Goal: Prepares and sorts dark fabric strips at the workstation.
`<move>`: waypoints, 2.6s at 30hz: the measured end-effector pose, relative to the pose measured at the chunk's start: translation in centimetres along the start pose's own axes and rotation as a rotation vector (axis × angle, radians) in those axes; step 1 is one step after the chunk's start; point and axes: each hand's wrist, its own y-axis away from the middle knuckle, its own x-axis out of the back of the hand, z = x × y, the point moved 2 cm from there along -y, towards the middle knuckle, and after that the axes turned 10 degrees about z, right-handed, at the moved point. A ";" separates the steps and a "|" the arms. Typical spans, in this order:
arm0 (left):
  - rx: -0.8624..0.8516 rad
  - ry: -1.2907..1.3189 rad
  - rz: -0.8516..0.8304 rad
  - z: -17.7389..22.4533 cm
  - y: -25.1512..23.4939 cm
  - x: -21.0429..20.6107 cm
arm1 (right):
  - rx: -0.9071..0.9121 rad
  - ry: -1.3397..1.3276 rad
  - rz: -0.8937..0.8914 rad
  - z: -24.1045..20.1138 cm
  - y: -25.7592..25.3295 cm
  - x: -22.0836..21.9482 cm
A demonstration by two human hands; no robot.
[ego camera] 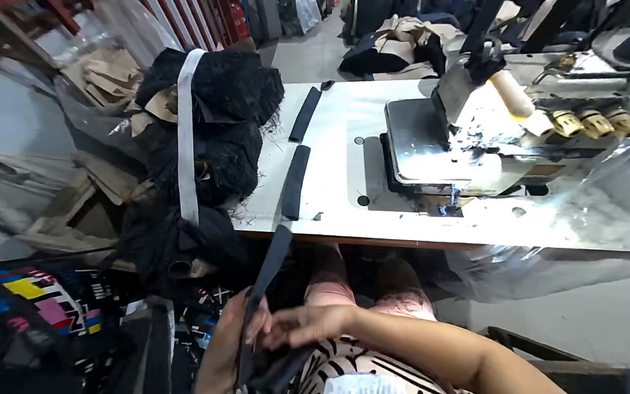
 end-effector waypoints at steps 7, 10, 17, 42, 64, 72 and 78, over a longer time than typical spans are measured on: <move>0.327 -1.312 -0.032 -4.8 1.0 8.6 | 0.318 -0.494 0.762 -9.0 -2.7 5.7; 0.166 -0.988 0.172 -4.5 0.5 7.2 | 0.427 0.113 0.537 -5.5 -2.5 1.7; -0.039 -0.131 0.033 0.6 1.8 -0.1 | 0.100 0.300 -0.161 1.0 -0.7 -1.4; 0.090 -0.912 0.156 -3.1 3.3 8.1 | 0.307 -0.675 0.752 -9.8 -4.0 5.5; 0.021 -0.244 0.141 -2.3 2.0 2.6 | 0.037 0.600 -0.123 -2.1 -0.4 -5.3; 0.135 -0.560 -0.253 2.1 6.7 4.6 | 0.289 -0.555 0.485 -9.4 -2.8 4.5; 0.027 -0.577 0.194 -1.9 3.9 5.2 | 0.306 0.243 0.523 -7.6 -1.8 -0.8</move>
